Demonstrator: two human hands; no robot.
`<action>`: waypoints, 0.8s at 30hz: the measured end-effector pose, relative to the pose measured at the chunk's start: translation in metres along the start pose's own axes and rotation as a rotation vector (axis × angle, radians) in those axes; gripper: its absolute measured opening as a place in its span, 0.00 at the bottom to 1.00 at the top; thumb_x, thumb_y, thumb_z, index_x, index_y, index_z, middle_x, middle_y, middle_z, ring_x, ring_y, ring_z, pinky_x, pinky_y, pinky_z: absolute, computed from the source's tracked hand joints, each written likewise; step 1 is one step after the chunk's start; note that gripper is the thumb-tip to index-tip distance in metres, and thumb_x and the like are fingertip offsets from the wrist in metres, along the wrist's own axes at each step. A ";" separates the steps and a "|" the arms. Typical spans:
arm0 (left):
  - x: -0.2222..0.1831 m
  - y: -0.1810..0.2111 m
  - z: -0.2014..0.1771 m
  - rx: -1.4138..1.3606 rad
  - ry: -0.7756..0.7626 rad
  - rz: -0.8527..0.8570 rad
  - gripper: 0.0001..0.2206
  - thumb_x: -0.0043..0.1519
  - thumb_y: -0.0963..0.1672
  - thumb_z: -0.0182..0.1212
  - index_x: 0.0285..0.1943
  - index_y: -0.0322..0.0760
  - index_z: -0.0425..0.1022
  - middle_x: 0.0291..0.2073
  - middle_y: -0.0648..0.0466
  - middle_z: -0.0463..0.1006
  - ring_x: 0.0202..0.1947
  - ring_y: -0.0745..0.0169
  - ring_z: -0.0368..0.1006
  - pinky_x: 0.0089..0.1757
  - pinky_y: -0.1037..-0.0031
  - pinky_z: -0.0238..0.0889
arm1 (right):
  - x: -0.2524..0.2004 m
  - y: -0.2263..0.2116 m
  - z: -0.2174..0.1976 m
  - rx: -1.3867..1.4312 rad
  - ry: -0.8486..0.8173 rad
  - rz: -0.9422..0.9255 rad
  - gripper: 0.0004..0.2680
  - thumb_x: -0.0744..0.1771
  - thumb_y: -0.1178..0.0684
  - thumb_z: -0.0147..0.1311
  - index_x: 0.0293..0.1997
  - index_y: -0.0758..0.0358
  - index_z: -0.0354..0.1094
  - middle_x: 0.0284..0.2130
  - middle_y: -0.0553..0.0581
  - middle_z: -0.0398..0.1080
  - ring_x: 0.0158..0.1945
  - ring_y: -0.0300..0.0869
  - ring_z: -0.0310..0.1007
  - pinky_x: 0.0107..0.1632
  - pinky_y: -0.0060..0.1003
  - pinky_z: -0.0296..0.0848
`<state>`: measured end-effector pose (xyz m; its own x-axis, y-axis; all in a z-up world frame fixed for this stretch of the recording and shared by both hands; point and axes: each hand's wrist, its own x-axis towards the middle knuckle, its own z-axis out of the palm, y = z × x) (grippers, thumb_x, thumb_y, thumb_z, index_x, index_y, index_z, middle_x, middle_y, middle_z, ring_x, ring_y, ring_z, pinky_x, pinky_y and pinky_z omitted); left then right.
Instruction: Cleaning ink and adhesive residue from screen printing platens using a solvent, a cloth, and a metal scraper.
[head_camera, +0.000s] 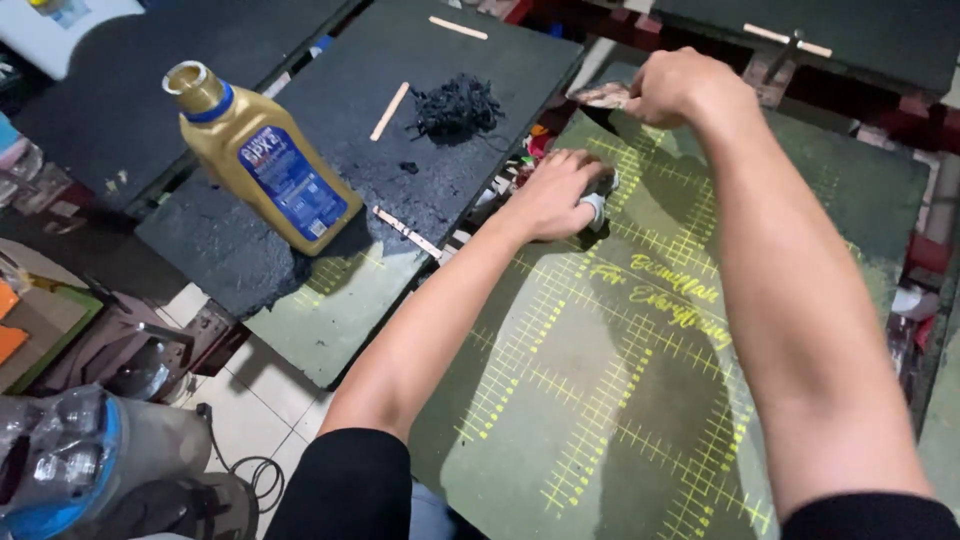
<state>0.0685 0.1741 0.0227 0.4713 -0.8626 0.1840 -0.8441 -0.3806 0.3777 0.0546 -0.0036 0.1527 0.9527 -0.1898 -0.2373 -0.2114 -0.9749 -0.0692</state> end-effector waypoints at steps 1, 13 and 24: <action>0.001 -0.002 -0.002 0.008 0.003 -0.001 0.32 0.53 0.47 0.46 0.71 0.37 0.65 0.66 0.37 0.66 0.65 0.39 0.60 0.63 0.49 0.52 | -0.014 -0.003 -0.020 0.002 0.007 -0.005 0.14 0.73 0.47 0.48 0.60 0.65 0.73 0.54 0.71 0.74 0.51 0.66 0.74 0.51 0.60 0.74; 0.001 0.010 -0.004 0.113 -0.080 -0.071 0.30 0.57 0.48 0.44 0.72 0.41 0.63 0.70 0.44 0.64 0.71 0.45 0.55 0.67 0.49 0.40 | -0.010 -0.005 -0.002 -0.035 -0.025 -0.003 0.14 0.71 0.45 0.50 0.65 0.50 0.71 0.56 0.65 0.74 0.54 0.59 0.75 0.54 0.57 0.75; 0.000 0.000 0.008 0.059 0.056 -0.049 0.25 0.60 0.48 0.50 0.69 0.43 0.67 0.68 0.45 0.67 0.68 0.43 0.60 0.65 0.48 0.48 | -0.028 -0.005 -0.020 -0.187 -0.087 -0.092 0.13 0.69 0.42 0.55 0.60 0.43 0.76 0.52 0.54 0.80 0.54 0.55 0.79 0.53 0.53 0.75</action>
<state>0.0665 0.1714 0.0153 0.5242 -0.8233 0.2177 -0.8328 -0.4421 0.3332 0.0333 0.0038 0.1792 0.9419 -0.0960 -0.3217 -0.0726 -0.9938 0.0840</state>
